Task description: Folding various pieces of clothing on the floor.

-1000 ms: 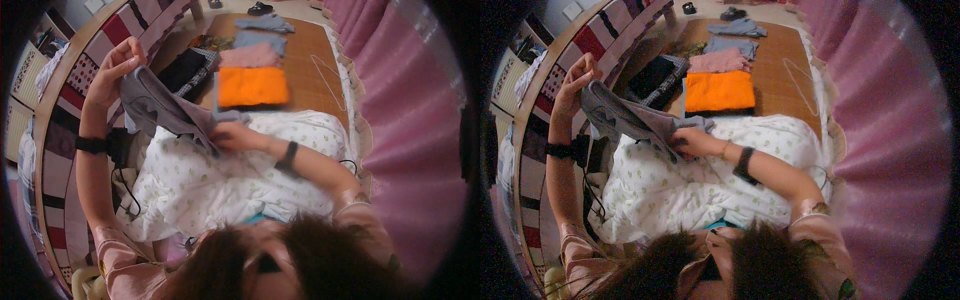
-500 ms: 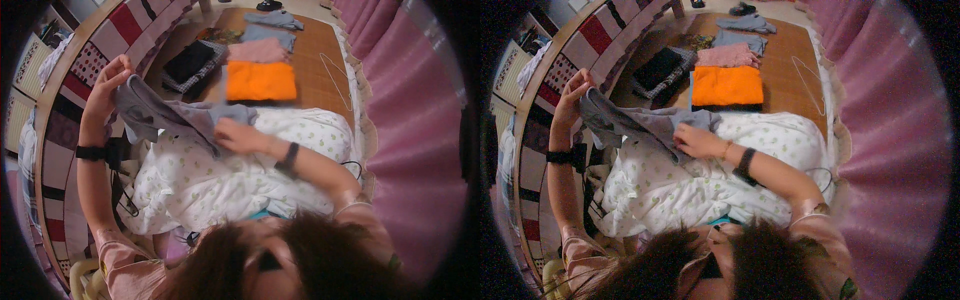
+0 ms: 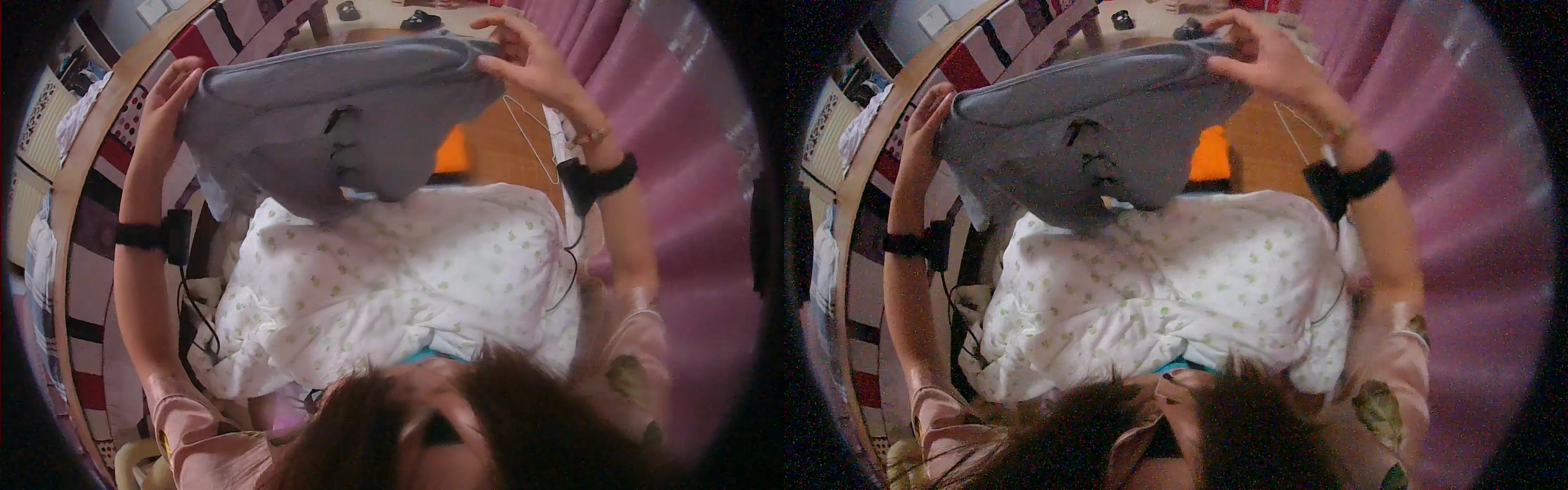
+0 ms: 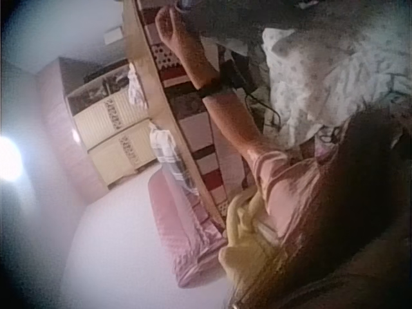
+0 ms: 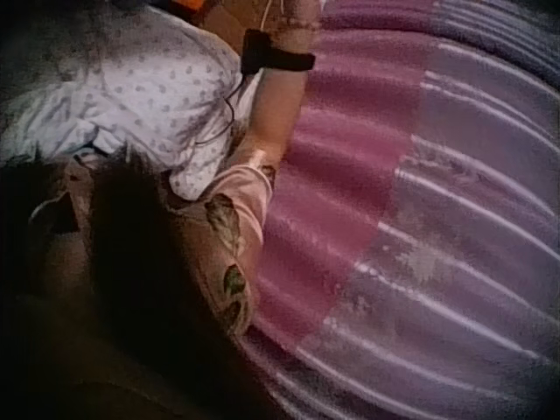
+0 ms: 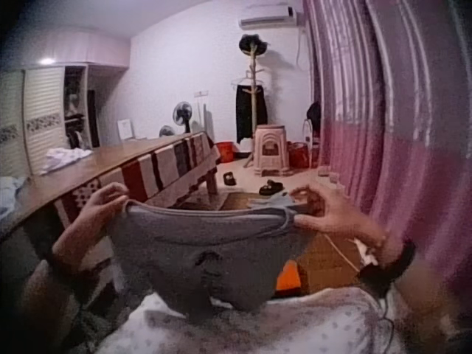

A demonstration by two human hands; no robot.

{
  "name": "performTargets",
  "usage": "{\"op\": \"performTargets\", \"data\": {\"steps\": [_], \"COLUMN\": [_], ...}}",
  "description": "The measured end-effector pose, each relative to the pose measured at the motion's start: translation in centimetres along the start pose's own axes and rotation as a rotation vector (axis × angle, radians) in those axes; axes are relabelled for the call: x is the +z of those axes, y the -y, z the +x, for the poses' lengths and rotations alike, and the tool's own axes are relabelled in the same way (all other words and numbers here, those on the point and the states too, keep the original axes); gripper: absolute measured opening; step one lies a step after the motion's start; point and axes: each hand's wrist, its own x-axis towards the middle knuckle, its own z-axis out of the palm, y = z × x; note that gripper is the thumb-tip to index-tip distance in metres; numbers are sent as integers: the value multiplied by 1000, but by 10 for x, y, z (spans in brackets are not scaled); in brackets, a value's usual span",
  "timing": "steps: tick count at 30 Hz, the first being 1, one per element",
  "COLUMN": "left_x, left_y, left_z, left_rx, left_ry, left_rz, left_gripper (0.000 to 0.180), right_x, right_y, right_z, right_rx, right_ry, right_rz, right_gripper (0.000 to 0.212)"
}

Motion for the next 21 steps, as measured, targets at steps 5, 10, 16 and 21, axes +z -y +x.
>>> {"op": "performTargets", "data": {"steps": [5, 10, 16, 21], "left_x": [27, 41, 55, 75], "left_y": [-18, -13, 6, -26], "left_z": [22, 52, 92, 58], "left_rx": [16, -175, 119, 232], "left_ry": [409, 471, 243, 169], "left_rz": [-67, 597, 546, 359], "left_gripper": [36, 37, 19, 10], "right_x": [-67, -76, -66, -93], "right_y": [-14, 14, 23, 50], "right_z": [9, 10, 3, -45], "right_rx": [300, 335, 373, 38], "right_ry": [98, -121, -366, -428], "right_rz": [-133, -276, -459, -719], "right_gripper": [16, 13, 16, 17]}}
